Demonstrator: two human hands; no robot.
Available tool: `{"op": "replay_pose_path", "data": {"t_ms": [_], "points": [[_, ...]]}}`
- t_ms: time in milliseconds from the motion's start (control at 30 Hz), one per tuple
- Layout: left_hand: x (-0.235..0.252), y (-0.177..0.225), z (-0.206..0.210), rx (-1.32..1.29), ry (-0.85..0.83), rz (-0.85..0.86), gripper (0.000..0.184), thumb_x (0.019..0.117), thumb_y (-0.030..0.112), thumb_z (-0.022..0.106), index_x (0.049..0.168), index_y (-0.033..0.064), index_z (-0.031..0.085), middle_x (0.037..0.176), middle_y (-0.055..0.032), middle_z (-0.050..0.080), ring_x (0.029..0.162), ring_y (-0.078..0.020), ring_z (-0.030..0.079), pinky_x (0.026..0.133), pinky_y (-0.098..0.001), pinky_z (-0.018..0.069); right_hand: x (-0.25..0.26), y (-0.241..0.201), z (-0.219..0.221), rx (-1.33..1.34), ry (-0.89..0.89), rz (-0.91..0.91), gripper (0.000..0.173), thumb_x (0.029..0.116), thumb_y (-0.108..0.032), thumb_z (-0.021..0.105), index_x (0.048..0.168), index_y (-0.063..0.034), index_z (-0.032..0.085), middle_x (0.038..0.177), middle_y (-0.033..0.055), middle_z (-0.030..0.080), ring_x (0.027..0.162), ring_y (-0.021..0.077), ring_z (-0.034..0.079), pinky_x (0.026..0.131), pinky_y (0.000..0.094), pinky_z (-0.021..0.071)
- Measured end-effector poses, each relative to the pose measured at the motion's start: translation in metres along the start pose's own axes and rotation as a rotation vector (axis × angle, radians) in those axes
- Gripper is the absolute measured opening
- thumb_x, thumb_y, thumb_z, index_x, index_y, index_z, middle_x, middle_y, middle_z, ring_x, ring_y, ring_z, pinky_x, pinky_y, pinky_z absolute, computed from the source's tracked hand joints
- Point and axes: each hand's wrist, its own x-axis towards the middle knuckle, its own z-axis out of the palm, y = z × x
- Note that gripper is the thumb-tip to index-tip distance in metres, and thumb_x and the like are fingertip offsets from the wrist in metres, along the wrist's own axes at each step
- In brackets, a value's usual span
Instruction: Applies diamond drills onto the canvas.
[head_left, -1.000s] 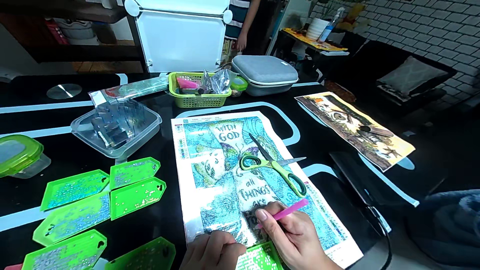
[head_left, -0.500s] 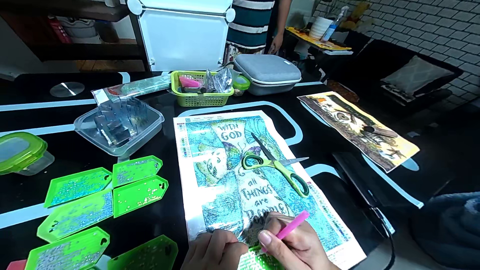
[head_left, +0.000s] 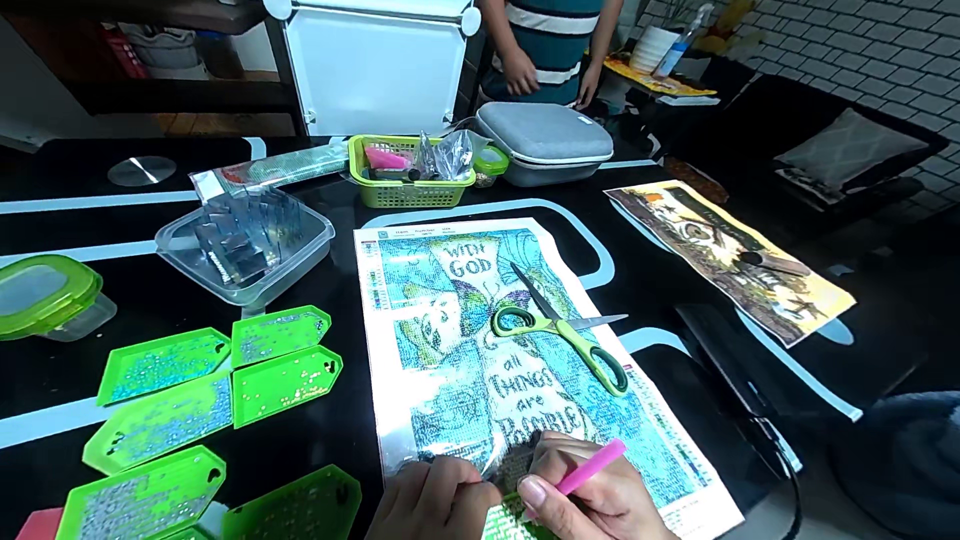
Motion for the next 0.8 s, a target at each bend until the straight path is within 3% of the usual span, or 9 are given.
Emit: {"op": "replay_pose_path", "data": {"t_ms": [133, 300, 800], "points": [[0.001, 0.0, 0.0, -0.003, -0.004, 0.0, 0.045, 0.0795, 0.041, 0.083, 0.114, 0.0118, 0.077, 0.113, -0.0111, 0.071, 0.102, -0.0294, 0.066, 0.09, -0.0436, 0.0512, 0.0, 0.001, -0.002, 0.067, 0.03, 0.041, 0.031, 0.1084, -0.02, 0.053, 0.084, -0.0022, 0.06, 0.069, 0.0067, 0.059, 0.066, 0.0077, 0.059, 0.067, 0.0204, 0.049], [0.001, -0.001, 0.0, -0.004, 0.002, 0.006, 0.045, 0.0796, 0.04, 0.083, 0.114, 0.0119, 0.077, 0.113, -0.0119, 0.071, 0.101, -0.0301, 0.066, 0.089, -0.0438, 0.0515, 0.008, 0.006, -0.003, 0.143, 0.255, 0.168, 0.026, 0.1094, -0.023, 0.052, 0.092, -0.0092, 0.064, 0.075, -0.0053, 0.067, 0.068, -0.0048, 0.063, 0.061, 0.0119, 0.0526], [0.001, 0.0, -0.002, -0.019, -0.019, -0.008, 0.046, 0.0802, 0.04, 0.083, 0.115, 0.0115, 0.077, 0.113, -0.0125, 0.07, 0.101, -0.0304, 0.065, 0.09, -0.0447, 0.0509, 0.008, 0.015, 0.0, -0.038, 0.268, 0.174, 0.029, 0.1086, -0.022, 0.054, 0.086, -0.0059, 0.062, 0.068, -0.003, 0.059, 0.06, -0.0036, 0.055, 0.055, 0.0122, 0.0464]]}}
